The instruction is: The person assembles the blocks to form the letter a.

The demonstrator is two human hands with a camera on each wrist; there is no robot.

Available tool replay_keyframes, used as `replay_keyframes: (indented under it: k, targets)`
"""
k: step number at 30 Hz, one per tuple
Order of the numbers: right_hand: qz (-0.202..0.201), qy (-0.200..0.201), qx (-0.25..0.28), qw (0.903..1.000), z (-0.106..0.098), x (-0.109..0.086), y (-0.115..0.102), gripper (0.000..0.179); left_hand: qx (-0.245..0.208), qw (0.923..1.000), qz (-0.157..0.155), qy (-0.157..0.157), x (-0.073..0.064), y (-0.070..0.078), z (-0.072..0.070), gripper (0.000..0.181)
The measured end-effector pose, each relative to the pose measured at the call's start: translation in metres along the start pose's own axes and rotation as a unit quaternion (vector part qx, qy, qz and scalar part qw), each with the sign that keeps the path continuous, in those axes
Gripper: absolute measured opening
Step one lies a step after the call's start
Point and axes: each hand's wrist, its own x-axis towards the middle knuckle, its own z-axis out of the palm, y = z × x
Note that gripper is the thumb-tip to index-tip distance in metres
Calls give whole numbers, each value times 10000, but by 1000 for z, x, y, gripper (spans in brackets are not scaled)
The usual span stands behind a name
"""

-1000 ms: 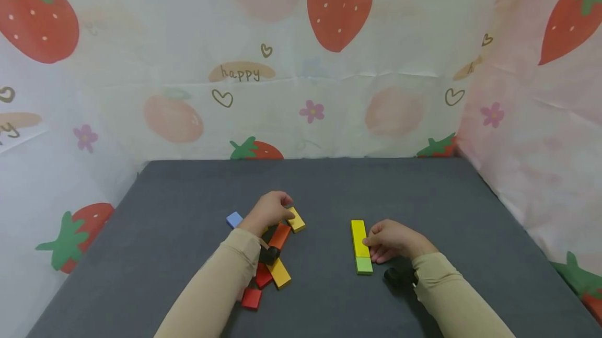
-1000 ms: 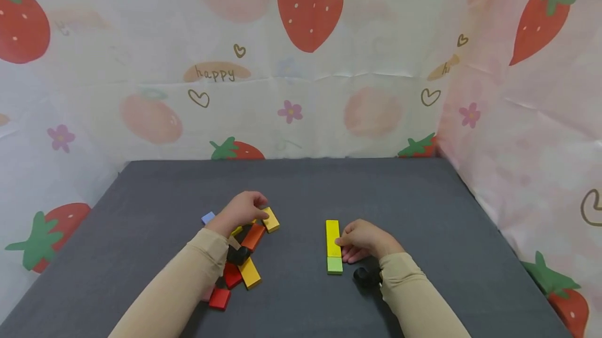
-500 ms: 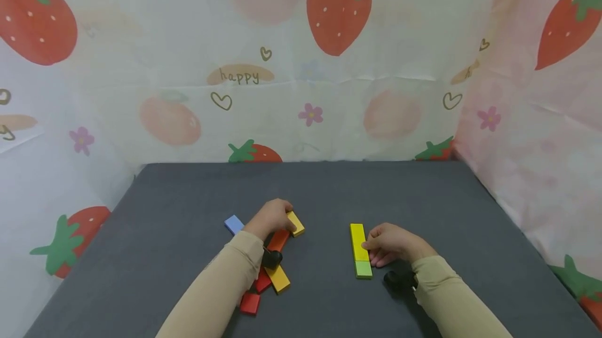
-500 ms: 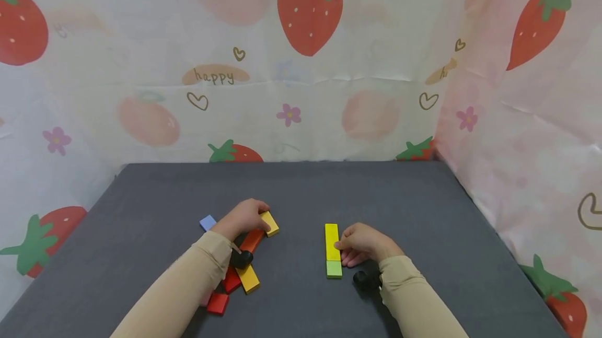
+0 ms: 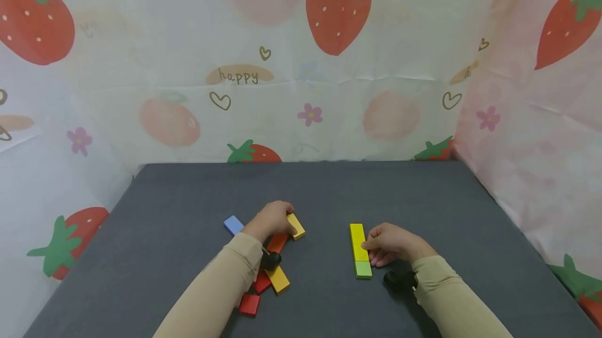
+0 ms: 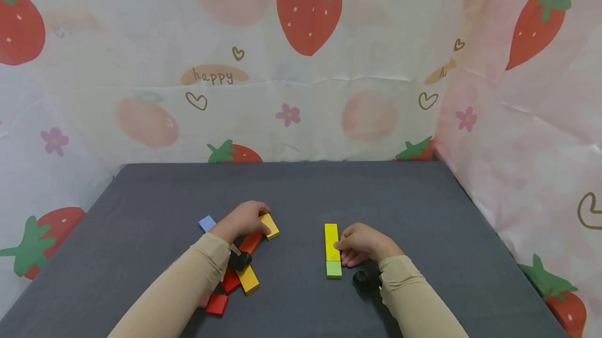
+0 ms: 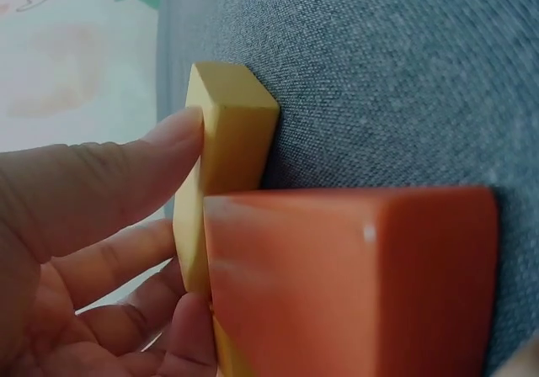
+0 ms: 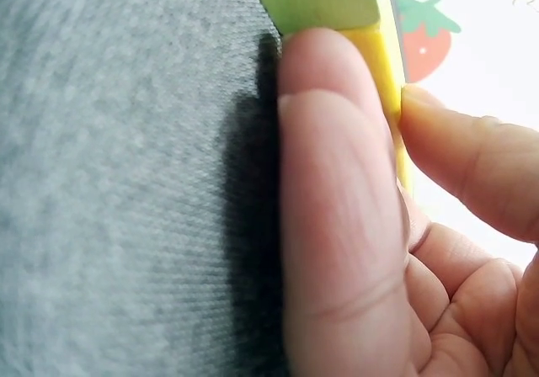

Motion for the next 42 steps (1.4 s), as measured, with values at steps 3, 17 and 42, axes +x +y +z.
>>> replay_keyframes:
  k: [3,17,42]
  targets:
    - [42,24,1,10000,0,0,0,17,58,10000,-31,-8,0,0,0,50]
    - [-43,-96,25,9999,-2,1,-1,18,-161,9998,-33,58,-2,4,1,47]
    - [1,-126,52,9999,-3,3,1,16,-2533,9671,-221,115,6,31,2,10]
